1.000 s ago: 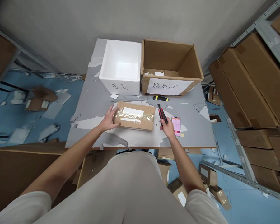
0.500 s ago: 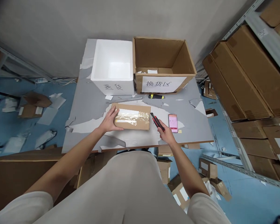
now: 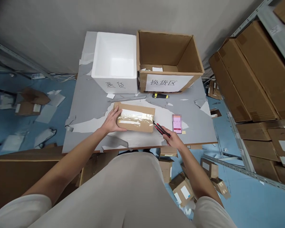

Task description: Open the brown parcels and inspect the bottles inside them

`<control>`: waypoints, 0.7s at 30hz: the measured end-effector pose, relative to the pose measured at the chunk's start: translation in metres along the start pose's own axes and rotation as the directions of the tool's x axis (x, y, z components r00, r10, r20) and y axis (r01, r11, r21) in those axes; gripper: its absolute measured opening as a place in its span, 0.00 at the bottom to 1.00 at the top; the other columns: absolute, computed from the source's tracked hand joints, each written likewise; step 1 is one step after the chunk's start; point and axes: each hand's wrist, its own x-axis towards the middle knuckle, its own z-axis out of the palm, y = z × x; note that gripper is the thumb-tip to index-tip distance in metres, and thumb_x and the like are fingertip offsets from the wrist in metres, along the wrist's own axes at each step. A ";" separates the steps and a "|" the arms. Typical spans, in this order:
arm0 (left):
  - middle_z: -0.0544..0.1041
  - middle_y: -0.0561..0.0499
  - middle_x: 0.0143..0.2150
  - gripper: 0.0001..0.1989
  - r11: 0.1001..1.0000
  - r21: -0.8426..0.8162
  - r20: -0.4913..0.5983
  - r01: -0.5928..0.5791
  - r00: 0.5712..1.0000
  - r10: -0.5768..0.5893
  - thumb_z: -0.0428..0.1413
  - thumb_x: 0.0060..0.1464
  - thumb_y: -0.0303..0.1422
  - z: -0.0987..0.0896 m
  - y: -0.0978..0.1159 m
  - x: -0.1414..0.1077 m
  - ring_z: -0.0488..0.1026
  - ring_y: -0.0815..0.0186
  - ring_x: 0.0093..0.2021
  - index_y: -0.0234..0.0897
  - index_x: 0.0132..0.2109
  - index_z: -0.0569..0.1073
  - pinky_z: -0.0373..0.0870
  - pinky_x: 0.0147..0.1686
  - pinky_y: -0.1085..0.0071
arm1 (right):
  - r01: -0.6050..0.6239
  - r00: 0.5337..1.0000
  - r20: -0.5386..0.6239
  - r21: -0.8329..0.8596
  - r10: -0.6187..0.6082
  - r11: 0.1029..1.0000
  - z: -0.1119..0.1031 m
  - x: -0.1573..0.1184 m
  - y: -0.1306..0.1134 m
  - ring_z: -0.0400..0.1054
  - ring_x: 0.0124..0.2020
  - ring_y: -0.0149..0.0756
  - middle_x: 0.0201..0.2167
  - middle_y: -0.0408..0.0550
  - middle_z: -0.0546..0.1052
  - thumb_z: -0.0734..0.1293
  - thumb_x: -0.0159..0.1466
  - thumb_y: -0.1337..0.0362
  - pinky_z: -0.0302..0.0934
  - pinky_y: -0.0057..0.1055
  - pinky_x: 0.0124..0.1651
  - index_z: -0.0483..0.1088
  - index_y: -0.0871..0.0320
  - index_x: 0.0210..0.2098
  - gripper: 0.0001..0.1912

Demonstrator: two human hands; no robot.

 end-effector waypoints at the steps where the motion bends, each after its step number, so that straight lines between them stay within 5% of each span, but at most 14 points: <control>1: 0.44 0.34 0.70 0.64 1.000 -0.007 0.002 -0.001 1.000 0.001 0.65 0.23 0.58 0.000 0.000 0.000 0.44 0.39 0.68 0.34 0.66 0.53 0.41 0.64 0.47 | -0.013 0.999 0.044 0.000 0.013 1.000 -0.003 -0.001 0.002 0.56 0.12 0.25 0.21 0.39 0.70 0.70 0.55 0.54 0.52 0.24 0.13 0.63 0.51 0.61 0.35; 8: 0.45 0.33 0.70 0.65 0.999 -0.033 -0.009 0.002 1.000 -0.002 0.66 0.24 0.57 0.001 0.001 -0.002 0.45 0.39 0.68 0.33 0.67 0.51 0.42 0.64 0.46 | -0.107 0.972 0.213 0.042 0.096 0.993 -0.017 -0.016 0.014 0.54 0.13 0.23 0.22 0.38 0.68 0.68 0.57 0.51 0.50 0.23 0.13 0.57 0.50 0.64 0.37; 21: 0.43 0.32 0.70 0.66 1.000 0.022 -0.007 0.000 1.000 0.000 0.62 0.26 0.62 0.001 0.002 -0.004 0.44 0.40 0.68 0.34 0.68 0.48 0.45 0.63 0.47 | 0.005 0.987 0.158 -0.099 0.011 0.995 -0.008 -0.020 0.006 0.56 0.14 0.23 0.28 0.42 0.71 0.64 0.61 0.49 0.54 0.24 0.15 0.54 0.53 0.65 0.36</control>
